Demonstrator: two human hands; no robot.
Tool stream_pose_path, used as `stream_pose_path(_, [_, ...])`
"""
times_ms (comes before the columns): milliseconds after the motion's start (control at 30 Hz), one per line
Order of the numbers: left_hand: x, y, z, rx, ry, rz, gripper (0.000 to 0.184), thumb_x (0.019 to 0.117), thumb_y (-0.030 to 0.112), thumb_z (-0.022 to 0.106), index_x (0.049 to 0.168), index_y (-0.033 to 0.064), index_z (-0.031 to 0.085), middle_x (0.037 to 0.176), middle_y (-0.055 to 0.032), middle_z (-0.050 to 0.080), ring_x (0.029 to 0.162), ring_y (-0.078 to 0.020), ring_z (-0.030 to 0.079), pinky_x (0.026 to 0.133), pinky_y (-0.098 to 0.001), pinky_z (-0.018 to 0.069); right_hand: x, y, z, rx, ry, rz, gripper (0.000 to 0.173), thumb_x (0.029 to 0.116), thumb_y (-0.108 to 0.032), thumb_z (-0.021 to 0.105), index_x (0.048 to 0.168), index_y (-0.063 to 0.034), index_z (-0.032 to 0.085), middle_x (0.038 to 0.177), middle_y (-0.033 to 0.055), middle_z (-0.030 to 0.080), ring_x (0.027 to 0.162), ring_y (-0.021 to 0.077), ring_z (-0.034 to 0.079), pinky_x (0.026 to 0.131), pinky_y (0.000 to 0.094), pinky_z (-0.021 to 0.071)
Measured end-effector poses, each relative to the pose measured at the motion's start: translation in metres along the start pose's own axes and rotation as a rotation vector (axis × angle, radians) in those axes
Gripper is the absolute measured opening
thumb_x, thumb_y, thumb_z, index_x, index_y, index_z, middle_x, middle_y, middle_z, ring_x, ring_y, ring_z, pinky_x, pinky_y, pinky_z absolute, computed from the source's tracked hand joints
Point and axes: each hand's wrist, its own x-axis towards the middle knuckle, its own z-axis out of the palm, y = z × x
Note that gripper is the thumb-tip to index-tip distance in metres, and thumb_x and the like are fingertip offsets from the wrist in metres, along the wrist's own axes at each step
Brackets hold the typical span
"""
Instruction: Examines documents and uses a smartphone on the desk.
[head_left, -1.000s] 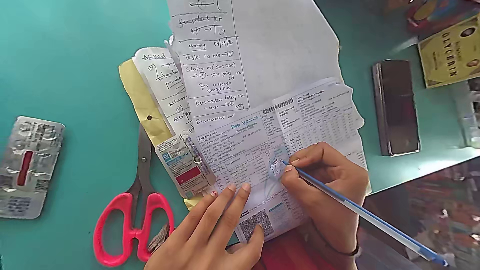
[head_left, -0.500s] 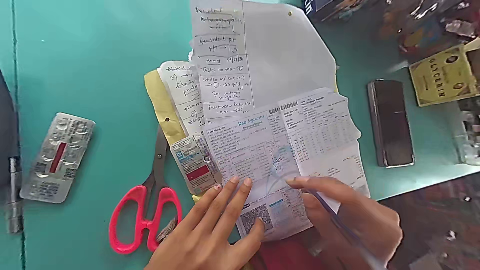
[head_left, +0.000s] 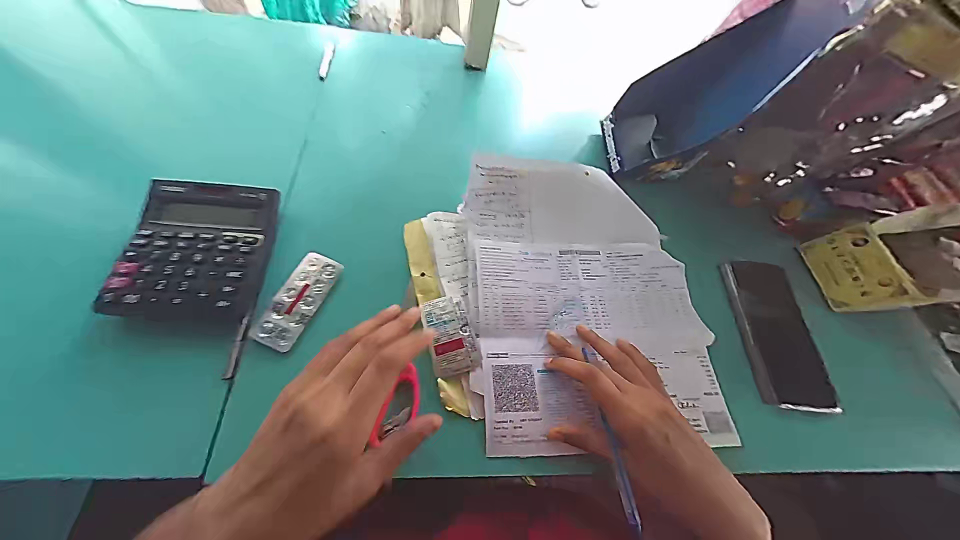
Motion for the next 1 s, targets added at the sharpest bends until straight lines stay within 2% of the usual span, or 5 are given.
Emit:
stream_pose_path(167, [0.038, -0.017, 0.006, 0.096, -0.181, 0.074, 0.082, 0.0909, 0.061, 0.057, 0.145, 0.0006, 0.05, 0.145, -0.0154, 0.057, 0.138, -0.0299, 0.051, 0.111, -0.048, 0.0426, 0.008, 0.006, -0.002, 0.005, -0.019, -0.068, 0.073, 0.0876, -0.071, 0.053, 0.132, -0.0145, 0.062, 0.145, 0.0093, 0.061, 0.137, 0.0411, 0.052, 0.105, 0.0685, 0.038])
stream_pose_path(367, [0.06, -0.028, 0.02, 0.167, -0.181, 0.166, 0.087, 0.0771, 0.05, 0.077, 0.143, -0.0011, 0.051, 0.112, -0.012, 0.072, 0.106, -0.0271, 0.069, 0.101, -0.0467, 0.0492, 0.012, 0.006, 0.002, 0.007, -0.037, -0.128, 0.091, 0.0746, -0.08, 0.057, 0.135, -0.0127, 0.061, 0.146, 0.0127, 0.059, 0.137, 0.046, 0.05, 0.101, 0.0735, 0.0375])
stream_pose_path(700, [0.1, -0.039, -0.009, -0.045, -0.099, 0.227, 0.079, 0.0784, 0.041, 0.076, 0.141, 0.0017, 0.048, 0.127, -0.0091, 0.067, 0.122, -0.0202, 0.061, 0.106, -0.0465, 0.0441, 0.068, -0.045, 0.01, 0.145, -0.233, -0.182, 0.077, 0.0808, -0.051, 0.079, 0.139, -0.005, 0.058, 0.151, 0.0162, 0.053, 0.143, 0.047, 0.042, 0.108, 0.0748, 0.0303])
stream_pose_path(867, [0.112, -0.037, 0.016, -0.134, -0.136, 0.227, 0.076, 0.0814, 0.042, 0.078, 0.139, 0.0003, 0.052, 0.134, -0.013, 0.064, 0.127, -0.0257, 0.059, 0.107, -0.0489, 0.0456, 0.048, -0.053, -0.007, 0.061, 0.015, -0.316, 0.07, 0.0859, -0.069, 0.058, 0.123, -0.0107, 0.066, 0.139, 0.0104, 0.065, 0.134, 0.0363, 0.057, 0.102, 0.0618, 0.0468])
stream_pose_path(1000, [0.098, -0.019, 0.017, -0.04, -0.116, 0.208, 0.091, 0.0844, 0.059, 0.071, 0.149, -0.0002, 0.046, 0.153, -0.0172, 0.049, 0.146, -0.0304, 0.042, 0.118, -0.0494, 0.035, 0.021, -0.016, -0.042, 0.053, 0.22, -0.095, 0.051, 0.0969, -0.055, 0.056, 0.117, -0.01, 0.07, 0.13, 0.0074, 0.07, 0.128, 0.0281, 0.061, 0.103, 0.0502, 0.0488])
